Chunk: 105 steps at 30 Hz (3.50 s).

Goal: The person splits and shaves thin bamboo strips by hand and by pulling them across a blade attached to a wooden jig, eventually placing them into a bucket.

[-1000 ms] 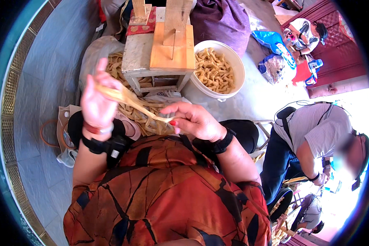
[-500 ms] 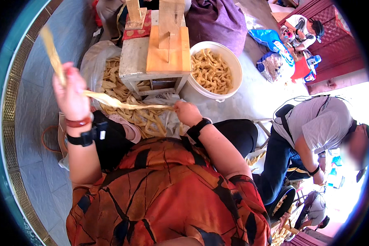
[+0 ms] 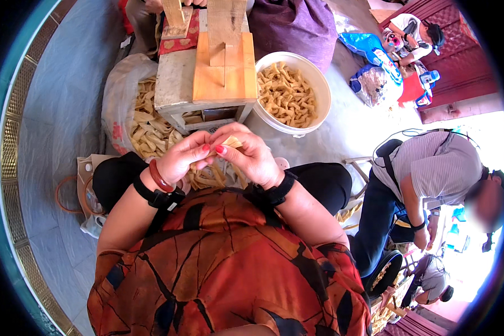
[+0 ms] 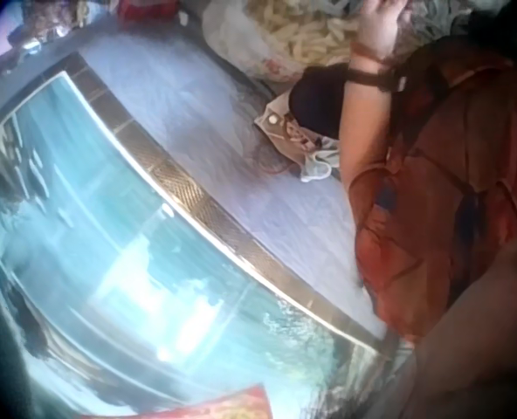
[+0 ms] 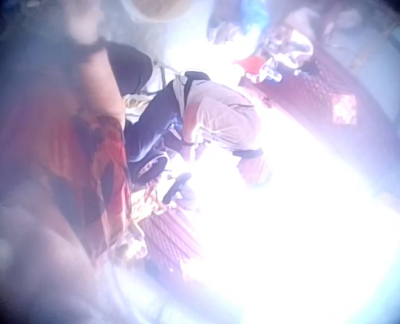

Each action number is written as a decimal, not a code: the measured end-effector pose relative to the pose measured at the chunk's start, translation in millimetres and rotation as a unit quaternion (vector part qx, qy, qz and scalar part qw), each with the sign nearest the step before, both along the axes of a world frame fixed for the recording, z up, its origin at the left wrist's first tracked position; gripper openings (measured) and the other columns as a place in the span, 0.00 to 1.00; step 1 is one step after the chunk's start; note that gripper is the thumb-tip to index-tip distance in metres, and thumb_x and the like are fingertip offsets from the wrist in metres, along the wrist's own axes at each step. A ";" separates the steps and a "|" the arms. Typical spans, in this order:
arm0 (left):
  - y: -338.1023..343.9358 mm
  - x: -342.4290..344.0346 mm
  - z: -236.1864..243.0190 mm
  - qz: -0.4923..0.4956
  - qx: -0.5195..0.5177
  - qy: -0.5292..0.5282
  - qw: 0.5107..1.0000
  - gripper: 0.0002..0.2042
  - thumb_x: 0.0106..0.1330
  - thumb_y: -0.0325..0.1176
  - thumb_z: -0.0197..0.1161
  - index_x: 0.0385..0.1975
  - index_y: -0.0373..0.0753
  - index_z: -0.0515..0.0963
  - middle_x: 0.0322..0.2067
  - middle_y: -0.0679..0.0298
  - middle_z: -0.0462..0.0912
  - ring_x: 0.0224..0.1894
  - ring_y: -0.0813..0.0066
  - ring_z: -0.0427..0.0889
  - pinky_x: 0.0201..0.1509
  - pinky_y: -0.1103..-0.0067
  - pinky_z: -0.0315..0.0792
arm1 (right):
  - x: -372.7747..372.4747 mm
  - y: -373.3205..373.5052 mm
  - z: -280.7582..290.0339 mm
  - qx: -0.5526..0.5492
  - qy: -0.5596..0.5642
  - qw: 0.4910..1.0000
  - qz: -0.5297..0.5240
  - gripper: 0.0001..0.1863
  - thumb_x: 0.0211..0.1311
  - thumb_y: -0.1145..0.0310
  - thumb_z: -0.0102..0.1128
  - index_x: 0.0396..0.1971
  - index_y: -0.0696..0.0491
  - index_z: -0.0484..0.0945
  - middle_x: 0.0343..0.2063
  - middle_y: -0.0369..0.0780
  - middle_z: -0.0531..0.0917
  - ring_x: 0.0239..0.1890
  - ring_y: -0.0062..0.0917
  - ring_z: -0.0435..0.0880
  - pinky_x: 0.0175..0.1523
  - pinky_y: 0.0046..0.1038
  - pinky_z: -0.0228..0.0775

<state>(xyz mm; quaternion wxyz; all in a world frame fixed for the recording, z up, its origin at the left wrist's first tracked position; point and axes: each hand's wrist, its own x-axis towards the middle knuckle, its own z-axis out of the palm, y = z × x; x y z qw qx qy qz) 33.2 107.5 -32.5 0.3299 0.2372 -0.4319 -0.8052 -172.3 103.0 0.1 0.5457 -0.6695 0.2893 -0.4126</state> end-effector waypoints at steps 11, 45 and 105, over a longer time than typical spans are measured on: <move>-2.9 -19.8 -15.0 0.014 -0.026 -0.051 0.998 0.10 0.68 0.35 0.58 0.42 0.37 0.75 0.27 0.77 0.73 0.27 0.90 0.67 0.31 0.90 0.64 | -22.3 -7.2 14.0 -0.301 0.359 0.883 -0.013 0.16 0.47 0.74 0.59 0.40 0.55 0.77 0.32 0.41 0.80 0.37 0.37 0.79 0.44 0.35 0.71; -18.6 -18.0 -28.1 -0.117 0.084 -0.010 0.990 0.04 0.71 0.30 0.49 0.42 0.41 0.65 0.28 0.66 0.72 0.21 0.84 0.66 0.25 0.87 0.61 | -14.4 -8.0 -22.3 -0.347 0.287 0.891 -0.063 0.10 0.49 0.80 0.58 0.34 0.55 0.74 0.21 0.41 0.76 0.25 0.36 0.77 0.32 0.35 0.68; -36.7 -15.4 5.0 0.170 -0.006 -0.128 0.977 0.08 0.69 0.35 0.55 0.34 0.37 0.74 0.23 0.72 0.74 0.23 0.85 0.69 0.27 0.86 0.65 | -7.8 -27.0 9.3 -0.236 0.199 0.949 -0.067 0.09 0.48 0.79 0.62 0.28 0.55 0.70 0.22 0.43 0.76 0.23 0.40 0.77 0.28 0.34 0.68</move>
